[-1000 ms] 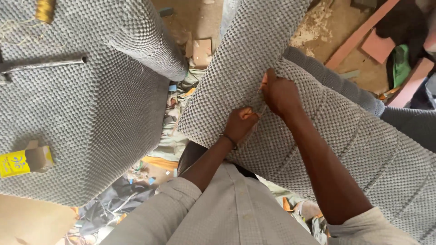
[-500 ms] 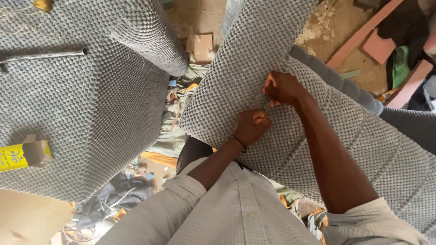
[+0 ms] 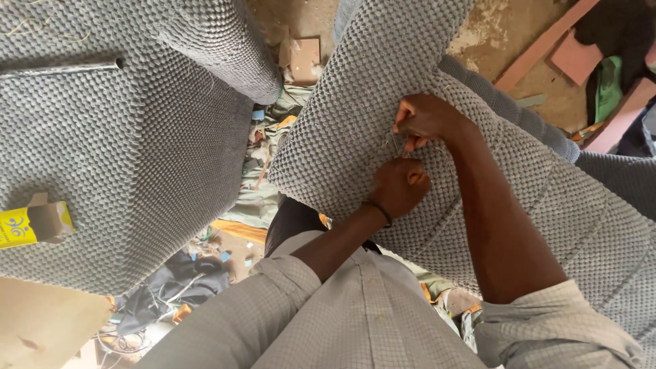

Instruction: Hand-sewing and tufting fabric onto a furniture frame using a needle and thread.

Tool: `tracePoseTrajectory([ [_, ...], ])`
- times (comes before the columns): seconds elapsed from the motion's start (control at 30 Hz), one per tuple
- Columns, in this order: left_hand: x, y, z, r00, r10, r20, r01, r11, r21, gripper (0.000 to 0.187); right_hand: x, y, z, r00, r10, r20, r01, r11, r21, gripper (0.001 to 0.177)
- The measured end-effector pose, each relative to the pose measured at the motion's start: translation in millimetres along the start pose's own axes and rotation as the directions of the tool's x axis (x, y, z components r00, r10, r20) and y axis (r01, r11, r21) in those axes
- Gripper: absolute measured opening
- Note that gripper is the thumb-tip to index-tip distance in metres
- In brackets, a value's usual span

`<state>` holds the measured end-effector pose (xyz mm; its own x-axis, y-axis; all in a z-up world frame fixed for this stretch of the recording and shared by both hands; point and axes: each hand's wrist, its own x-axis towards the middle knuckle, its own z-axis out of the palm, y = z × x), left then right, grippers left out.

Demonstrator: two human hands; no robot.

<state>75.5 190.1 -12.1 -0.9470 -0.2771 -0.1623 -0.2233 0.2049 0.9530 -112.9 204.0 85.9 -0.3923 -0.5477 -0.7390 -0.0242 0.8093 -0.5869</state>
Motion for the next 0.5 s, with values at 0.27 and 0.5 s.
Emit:
tracePoseTrajectory([
  [0.27,-35.0,91.2,-28.7,0.923,0.173,0.345,-0.335,0.804,0.491,0.05,4.1,12.8,1.8,0.976,-0.167,-0.141,0.04,0.771,-0.636,0.016],
  [0.5,-14.9,-1.6,-87.3,0.972,0.233,-0.016,-0.172,0.763,0.623,0.052,10.6,28.6,15.8,0.915,-0.205,-0.346,-0.066,0.772,-0.632,0.033],
])
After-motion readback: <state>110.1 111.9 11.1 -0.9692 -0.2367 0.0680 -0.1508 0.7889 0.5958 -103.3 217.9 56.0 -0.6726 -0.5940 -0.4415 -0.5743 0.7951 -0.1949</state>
